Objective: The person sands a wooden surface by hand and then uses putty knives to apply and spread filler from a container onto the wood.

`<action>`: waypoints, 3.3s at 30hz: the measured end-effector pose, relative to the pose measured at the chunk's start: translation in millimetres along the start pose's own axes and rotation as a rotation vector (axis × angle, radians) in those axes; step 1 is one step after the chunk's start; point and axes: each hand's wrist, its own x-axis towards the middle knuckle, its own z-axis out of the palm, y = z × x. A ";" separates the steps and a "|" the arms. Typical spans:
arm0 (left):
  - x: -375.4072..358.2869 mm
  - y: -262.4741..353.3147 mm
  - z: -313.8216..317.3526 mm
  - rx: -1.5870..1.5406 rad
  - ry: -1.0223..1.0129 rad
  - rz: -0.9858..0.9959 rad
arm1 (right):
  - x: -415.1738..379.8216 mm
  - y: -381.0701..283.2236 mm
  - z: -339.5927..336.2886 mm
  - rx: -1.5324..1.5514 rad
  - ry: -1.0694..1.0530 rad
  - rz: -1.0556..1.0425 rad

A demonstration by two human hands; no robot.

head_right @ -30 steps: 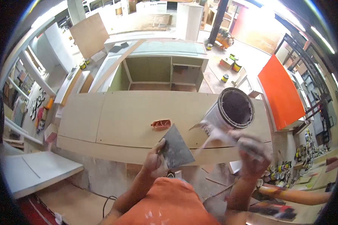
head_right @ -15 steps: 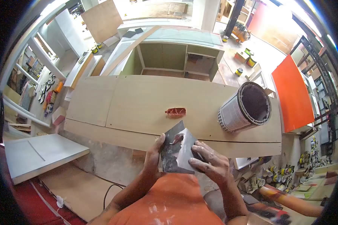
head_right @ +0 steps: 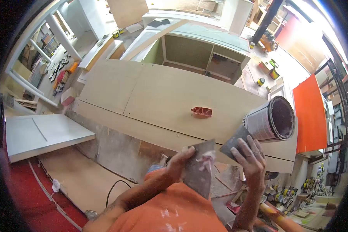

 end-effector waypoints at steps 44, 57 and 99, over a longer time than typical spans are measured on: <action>-19.8 24.0 13.0 0.053 0.348 0.336 | 8.3 -98.7 64.5 0.763 0.589 0.245; -50.8 28.3 12.0 0.584 0.302 0.223 | 11.9 -83.6 74.1 0.783 0.107 0.323; -37.7 44.4 -66.6 0.421 0.175 0.315 | 66.0 -8.9 88.0 0.201 -0.309 0.315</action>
